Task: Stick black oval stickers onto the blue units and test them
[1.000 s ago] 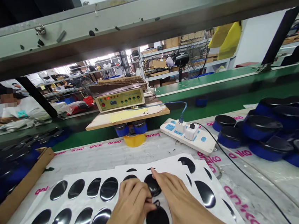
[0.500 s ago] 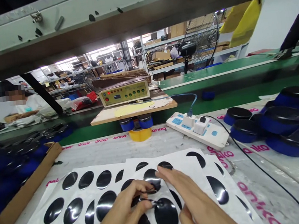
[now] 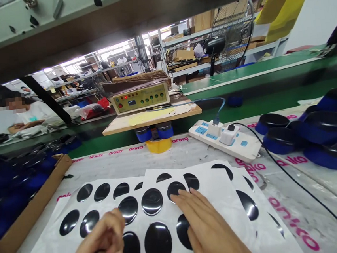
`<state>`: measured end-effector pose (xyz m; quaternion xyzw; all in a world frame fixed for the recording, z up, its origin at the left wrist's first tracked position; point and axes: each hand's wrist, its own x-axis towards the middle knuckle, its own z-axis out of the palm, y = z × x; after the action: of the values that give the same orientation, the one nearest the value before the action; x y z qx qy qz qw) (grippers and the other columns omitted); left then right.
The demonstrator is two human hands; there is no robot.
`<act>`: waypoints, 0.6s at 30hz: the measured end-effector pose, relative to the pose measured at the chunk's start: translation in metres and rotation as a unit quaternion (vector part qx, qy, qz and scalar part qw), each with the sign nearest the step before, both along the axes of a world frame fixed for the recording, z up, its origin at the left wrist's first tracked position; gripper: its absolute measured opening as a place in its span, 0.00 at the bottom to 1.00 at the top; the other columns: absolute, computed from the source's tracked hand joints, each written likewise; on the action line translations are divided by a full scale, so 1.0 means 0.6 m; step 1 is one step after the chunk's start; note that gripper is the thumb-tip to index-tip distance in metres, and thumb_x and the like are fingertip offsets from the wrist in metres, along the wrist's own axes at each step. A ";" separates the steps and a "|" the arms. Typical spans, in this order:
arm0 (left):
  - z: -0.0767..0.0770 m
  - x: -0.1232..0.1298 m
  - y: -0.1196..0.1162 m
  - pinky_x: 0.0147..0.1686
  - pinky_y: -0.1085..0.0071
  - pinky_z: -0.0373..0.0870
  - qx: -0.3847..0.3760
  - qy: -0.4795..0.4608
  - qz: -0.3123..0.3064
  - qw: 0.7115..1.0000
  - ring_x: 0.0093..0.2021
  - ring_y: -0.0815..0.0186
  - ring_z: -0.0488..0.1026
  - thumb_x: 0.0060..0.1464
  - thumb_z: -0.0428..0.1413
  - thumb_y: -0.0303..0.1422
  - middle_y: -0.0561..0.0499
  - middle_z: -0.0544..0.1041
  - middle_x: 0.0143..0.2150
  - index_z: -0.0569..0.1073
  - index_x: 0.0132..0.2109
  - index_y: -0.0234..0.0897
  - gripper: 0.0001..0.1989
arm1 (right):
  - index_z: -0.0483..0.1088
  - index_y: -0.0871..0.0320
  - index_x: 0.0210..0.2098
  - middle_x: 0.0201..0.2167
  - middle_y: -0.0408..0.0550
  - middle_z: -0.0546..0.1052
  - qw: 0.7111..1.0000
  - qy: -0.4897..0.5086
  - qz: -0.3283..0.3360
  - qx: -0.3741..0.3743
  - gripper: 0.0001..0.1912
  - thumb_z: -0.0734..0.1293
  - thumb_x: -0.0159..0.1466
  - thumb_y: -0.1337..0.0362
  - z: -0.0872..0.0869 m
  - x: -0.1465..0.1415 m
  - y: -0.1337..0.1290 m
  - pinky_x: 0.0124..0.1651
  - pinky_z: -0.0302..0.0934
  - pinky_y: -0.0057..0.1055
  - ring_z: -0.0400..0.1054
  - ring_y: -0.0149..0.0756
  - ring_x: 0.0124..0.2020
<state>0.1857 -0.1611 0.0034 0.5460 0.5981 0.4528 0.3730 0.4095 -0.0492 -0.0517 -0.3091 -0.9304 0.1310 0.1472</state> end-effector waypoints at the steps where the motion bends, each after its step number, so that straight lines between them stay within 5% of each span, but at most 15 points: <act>1: -0.004 0.007 0.009 0.21 0.76 0.54 -0.033 0.046 -0.030 0.998 0.23 0.74 0.57 0.55 0.55 0.43 0.56 0.64 0.31 0.68 0.36 0.43 0.09 | 0.59 0.60 0.62 0.61 0.46 0.61 1.000 0.002 0.019 0.019 0.28 0.53 0.62 0.73 0.002 -0.008 -0.003 0.59 0.58 0.41 0.55 0.41 0.62; 2: -0.009 0.016 0.020 0.24 0.76 0.59 -0.057 0.101 -0.063 0.991 0.27 0.72 0.62 0.56 0.54 0.37 0.55 0.67 0.34 0.69 0.40 0.44 0.06 | 0.61 0.61 0.61 0.61 0.48 0.61 0.998 0.000 0.041 0.038 0.26 0.54 0.64 0.70 0.002 -0.015 -0.006 0.58 0.59 0.40 0.57 0.41 0.61; 4: -0.019 0.033 0.042 0.37 0.71 0.68 -0.084 0.209 -0.112 0.968 0.39 0.66 0.69 0.55 0.53 0.28 0.51 0.71 0.45 0.66 0.51 0.46 0.16 | 0.63 0.64 0.59 0.60 0.52 0.61 0.994 -0.007 0.069 0.082 0.23 0.56 0.66 0.65 0.001 -0.026 -0.010 0.55 0.63 0.41 0.60 0.44 0.59; 7: -0.030 0.049 0.066 0.50 0.58 0.66 -0.088 0.338 -0.130 0.928 0.51 0.56 0.67 0.53 0.51 0.20 0.47 0.70 0.51 0.62 0.57 0.42 0.25 | 0.64 0.66 0.58 0.61 0.55 0.59 0.987 -0.013 0.066 0.144 0.23 0.58 0.66 0.62 -0.004 -0.032 -0.012 0.52 0.65 0.44 0.61 0.48 0.58; 12: -0.045 0.048 0.072 0.38 0.60 0.73 -0.029 0.443 -0.146 0.884 0.42 0.57 0.70 0.47 0.54 0.16 0.47 0.72 0.42 0.67 0.49 0.36 0.21 | 0.64 0.64 0.58 0.60 0.52 0.59 0.981 -0.023 0.064 0.180 0.23 0.59 0.66 0.62 -0.008 -0.027 -0.011 0.51 0.67 0.41 0.62 0.45 0.57; 18: -0.082 0.039 0.038 0.27 0.71 0.70 0.218 0.522 -0.125 0.815 0.31 0.64 0.67 0.57 0.50 0.23 0.48 0.71 0.34 0.68 0.49 0.32 0.12 | 0.64 0.63 0.58 0.61 0.51 0.59 0.977 -0.007 0.060 0.205 0.23 0.60 0.66 0.61 -0.017 -0.026 -0.014 0.51 0.68 0.38 0.62 0.44 0.57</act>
<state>0.2094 -0.1383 -0.0456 0.8372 0.5156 0.1680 -0.0703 0.3941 -0.0574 -0.0621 -0.2169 -0.9553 -0.0566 0.1928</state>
